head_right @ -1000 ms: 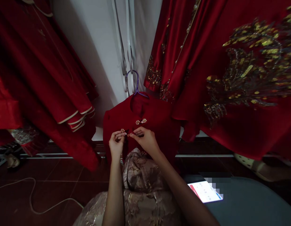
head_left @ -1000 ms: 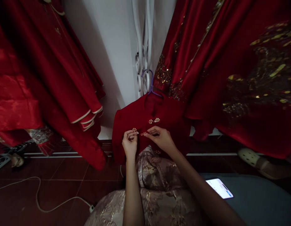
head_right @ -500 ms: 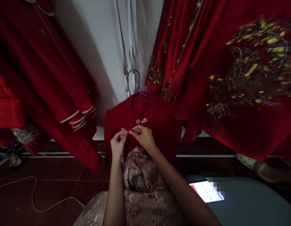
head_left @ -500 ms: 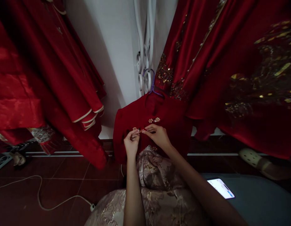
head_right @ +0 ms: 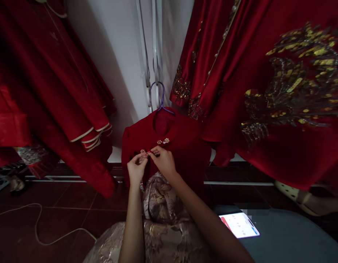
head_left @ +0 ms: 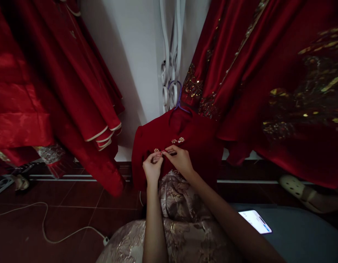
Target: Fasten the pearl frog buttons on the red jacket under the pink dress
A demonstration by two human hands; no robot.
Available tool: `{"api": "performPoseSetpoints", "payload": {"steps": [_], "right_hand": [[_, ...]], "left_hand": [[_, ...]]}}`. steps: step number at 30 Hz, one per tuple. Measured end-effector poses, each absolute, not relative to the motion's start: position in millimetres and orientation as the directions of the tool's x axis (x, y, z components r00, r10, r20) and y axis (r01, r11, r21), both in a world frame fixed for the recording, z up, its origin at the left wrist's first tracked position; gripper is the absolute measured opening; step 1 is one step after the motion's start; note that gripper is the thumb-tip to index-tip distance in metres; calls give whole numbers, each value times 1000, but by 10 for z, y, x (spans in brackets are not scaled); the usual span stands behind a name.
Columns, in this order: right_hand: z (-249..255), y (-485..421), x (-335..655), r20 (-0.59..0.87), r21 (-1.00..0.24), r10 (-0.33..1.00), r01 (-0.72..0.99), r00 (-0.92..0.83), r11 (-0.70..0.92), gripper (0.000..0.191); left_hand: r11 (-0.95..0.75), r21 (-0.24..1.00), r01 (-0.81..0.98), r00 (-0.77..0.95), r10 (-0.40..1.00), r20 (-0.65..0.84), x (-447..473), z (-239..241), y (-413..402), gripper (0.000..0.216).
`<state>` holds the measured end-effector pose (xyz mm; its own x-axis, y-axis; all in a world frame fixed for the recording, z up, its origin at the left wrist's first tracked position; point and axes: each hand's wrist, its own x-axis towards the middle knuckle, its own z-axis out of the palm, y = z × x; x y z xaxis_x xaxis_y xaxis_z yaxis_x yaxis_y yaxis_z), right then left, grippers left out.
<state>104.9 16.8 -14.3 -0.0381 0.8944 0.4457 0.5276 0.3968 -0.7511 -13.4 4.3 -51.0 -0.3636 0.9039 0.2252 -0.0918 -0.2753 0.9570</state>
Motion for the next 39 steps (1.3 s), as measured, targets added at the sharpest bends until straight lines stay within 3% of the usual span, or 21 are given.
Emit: {"api": "performPoseSetpoints", "payload": {"steps": [9, 16, 21, 26, 30, 34, 39], "right_hand": [[-160, 135, 1004, 483, -663, 872, 619, -76, 421, 12], [120, -19, 1391, 261, -722, 943, 606, -208, 334, 20], [93, -317, 1751, -64, -770, 954, 623, -293, 139, 28], [-161, -300, 1815, -30, -706, 958, 685, -284, 180, 21], [-338, -222, 1787, -27, -648, 959, 736, -283, 199, 25], [-429, -198, 1786, -13, -625, 956, 749, -292, 220, 20], [-436, -175, 1794, 36, -680, 916, 662, -399, 316, 15]], "left_hand": [[-261, 965, -18, -329, 913, 241, -209, -530, 19, 26], [-258, 962, 91, -283, 919, 274, -352, -498, -8, 25], [-109, 955, 276, 33, 994, 104, -521, -412, -206, 33], [-11, 889, 457, 255, 960, -119, -518, -469, -361, 63], [89, 796, 599, 154, 963, -223, -506, -478, -334, 78], [129, 730, 671, -77, 992, -104, -535, -494, -216, 77], [24, 807, 589, -153, 985, 83, -520, -669, -87, 79]]}}
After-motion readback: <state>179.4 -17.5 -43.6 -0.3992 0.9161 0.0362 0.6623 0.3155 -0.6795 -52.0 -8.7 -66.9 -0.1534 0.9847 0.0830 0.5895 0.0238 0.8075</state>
